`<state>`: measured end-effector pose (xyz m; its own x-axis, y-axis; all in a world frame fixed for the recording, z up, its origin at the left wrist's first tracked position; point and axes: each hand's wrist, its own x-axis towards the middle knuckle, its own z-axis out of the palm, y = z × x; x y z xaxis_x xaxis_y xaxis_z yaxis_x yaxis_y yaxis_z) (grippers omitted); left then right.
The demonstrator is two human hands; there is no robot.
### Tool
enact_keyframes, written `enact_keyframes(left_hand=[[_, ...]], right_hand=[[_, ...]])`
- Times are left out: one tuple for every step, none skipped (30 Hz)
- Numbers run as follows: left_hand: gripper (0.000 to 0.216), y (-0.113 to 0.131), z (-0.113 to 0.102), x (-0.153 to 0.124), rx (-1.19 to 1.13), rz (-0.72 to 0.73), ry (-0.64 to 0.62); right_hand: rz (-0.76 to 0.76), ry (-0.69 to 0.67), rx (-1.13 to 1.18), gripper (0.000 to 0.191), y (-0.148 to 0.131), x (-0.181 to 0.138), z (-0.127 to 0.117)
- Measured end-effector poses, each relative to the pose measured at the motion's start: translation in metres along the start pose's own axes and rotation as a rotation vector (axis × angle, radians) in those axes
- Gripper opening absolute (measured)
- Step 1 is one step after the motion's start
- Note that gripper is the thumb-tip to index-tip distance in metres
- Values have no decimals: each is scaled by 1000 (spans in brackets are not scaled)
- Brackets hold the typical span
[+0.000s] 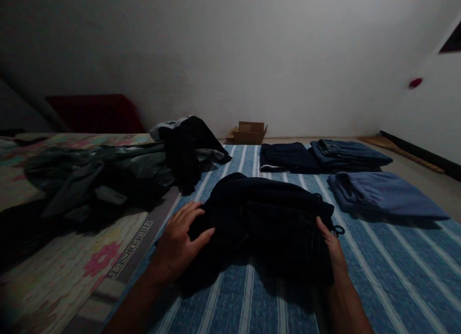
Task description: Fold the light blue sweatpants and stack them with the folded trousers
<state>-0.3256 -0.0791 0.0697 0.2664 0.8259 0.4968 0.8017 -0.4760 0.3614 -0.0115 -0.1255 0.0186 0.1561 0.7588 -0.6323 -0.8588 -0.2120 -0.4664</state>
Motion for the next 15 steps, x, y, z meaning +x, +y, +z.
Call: enact_keyframes(left_hand=[[41, -3, 1, -9, 50, -2, -34], [53, -4, 2, -18, 87, -5, -75], [65, -4, 5, -27, 112, -13, -116], [76, -2, 8, -35, 130, -28, -149], [85, -1, 12, -42, 142, -53, -172], [90, 1, 16, -47, 152, -86, -184], [93, 2, 19, -50, 159, -124, -190], [92, 3, 22, -52, 163, -160, -199], [90, 3, 24, -51, 163, -189, -217], [87, 3, 25, -50, 165, -212, -242], [81, 3, 25, -47, 170, -227, -271], [73, 2, 25, -42, 181, -233, -300], [64, 2, 23, -38, 198, -234, -321], [55, 2, 22, -32, 220, -231, -329], [48, 1, 20, -26, 241, -227, -329]], right_hand=[[11, -7, 24, 27, 0, -1, 2], [18, -17, 40, 27, 0, -2, 4], [27, -26, 52, 28, 0, -3, 6], [38, -35, 61, 29, 0, -3, 7], [51, -42, 66, 31, -1, -4, 9], [61, -47, 67, 33, -1, -5, 9], [67, -44, 63, 36, -1, -6, 10], [61, -42, 56, 39, -1, -7, 10], [47, -48, 45, 40, -1, -8, 11], [25, -62, 29, 41, 0, -10, 11], [0, -81, 10, 41, 0, -12, 11], [-27, -106, -11, 42, 1, -13, 12], [-55, -128, -29, 42, 2, -14, 12], [-85, -142, -40, 41, 3, -15, 12], [-109, -144, -47, 40, 4, -15, 12]])
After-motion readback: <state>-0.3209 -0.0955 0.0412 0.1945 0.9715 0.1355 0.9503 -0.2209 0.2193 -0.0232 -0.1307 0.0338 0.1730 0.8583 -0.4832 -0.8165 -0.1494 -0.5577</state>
